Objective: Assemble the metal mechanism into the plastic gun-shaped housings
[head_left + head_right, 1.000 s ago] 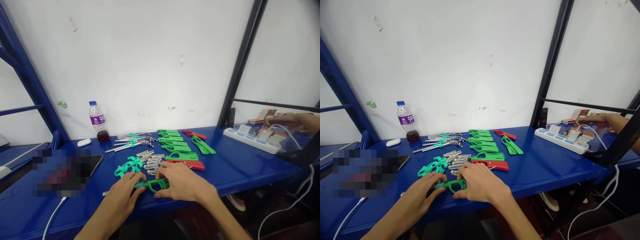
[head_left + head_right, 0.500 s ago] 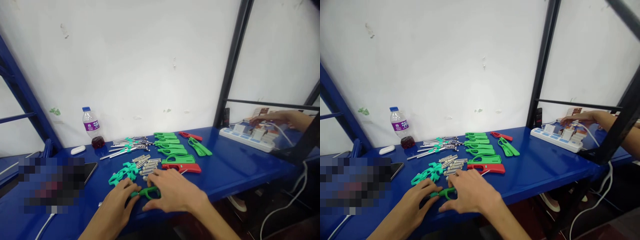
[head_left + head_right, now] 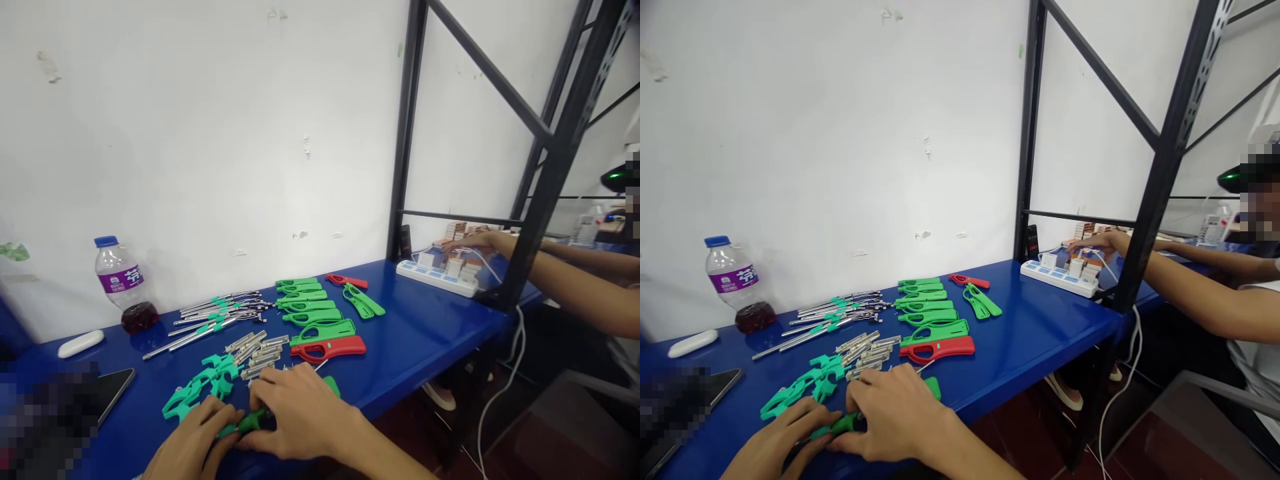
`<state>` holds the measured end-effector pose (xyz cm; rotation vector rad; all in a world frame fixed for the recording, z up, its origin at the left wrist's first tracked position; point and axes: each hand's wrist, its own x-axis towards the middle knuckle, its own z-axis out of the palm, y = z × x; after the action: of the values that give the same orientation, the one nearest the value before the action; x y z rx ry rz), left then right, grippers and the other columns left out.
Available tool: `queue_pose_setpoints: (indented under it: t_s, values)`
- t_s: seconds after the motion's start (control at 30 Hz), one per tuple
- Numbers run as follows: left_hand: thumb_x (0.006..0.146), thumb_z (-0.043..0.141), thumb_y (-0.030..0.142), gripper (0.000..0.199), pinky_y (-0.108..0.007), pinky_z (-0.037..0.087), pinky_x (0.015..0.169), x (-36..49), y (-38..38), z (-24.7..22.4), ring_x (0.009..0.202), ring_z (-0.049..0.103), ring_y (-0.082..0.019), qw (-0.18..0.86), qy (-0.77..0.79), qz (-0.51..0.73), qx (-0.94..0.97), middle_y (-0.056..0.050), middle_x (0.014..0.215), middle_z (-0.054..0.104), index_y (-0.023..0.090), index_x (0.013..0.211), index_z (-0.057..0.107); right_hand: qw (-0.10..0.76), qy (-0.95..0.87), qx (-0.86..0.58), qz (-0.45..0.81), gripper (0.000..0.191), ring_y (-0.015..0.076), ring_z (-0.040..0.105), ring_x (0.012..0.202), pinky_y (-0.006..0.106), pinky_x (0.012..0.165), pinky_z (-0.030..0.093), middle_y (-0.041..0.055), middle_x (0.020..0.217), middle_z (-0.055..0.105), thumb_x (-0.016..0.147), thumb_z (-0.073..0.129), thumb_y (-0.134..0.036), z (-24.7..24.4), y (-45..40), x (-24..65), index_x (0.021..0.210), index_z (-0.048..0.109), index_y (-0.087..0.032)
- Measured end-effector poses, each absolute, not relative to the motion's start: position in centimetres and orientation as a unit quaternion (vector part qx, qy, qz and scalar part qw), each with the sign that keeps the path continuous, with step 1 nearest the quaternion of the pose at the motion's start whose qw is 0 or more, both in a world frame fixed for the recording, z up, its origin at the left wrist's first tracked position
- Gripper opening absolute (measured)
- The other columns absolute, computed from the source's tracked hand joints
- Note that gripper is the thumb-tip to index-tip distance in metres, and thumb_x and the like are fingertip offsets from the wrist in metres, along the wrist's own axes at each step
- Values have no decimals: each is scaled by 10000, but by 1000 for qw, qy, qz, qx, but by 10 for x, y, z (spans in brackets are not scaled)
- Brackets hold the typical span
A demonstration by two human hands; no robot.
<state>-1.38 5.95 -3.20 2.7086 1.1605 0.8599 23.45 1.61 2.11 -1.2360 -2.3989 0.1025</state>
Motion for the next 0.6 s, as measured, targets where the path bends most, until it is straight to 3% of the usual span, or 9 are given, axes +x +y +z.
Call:
queue_pose_setpoints:
  t_s: [0.13, 0.3, 0.6]
  values:
    - [955, 614, 404, 192, -226, 585, 738, -2, 51, -21, 826, 744, -174, 115, 407, 278, 862, -2, 920, 745, 347, 971, 796, 237, -866, -436, 55, 355, 204, 688, 850, 289, 669, 394, -26, 995, 723, 946, 779, -579, 22, 15, 237, 1000, 680, -243]
    - [935, 571, 378, 223, -268, 550, 751, 7, 45, -25, 846, 715, -196, 130, 433, 309, 837, -24, 926, 731, 308, 937, 782, 259, -846, -461, 73, 225, 190, 677, 865, 276, 688, 375, -31, 968, 724, 936, 826, -459, 23, 12, 237, 1032, 755, -268]
    - [943, 571, 387, 210, -266, 534, 771, 4, 43, -20, 858, 710, -185, 158, 431, 303, 835, 6, 924, 722, 332, 942, 774, 273, -853, -436, 86, 160, 132, 617, 761, 254, 577, 298, -31, 891, 684, 971, 798, -380, 22, 11, 238, 1101, 827, -291]
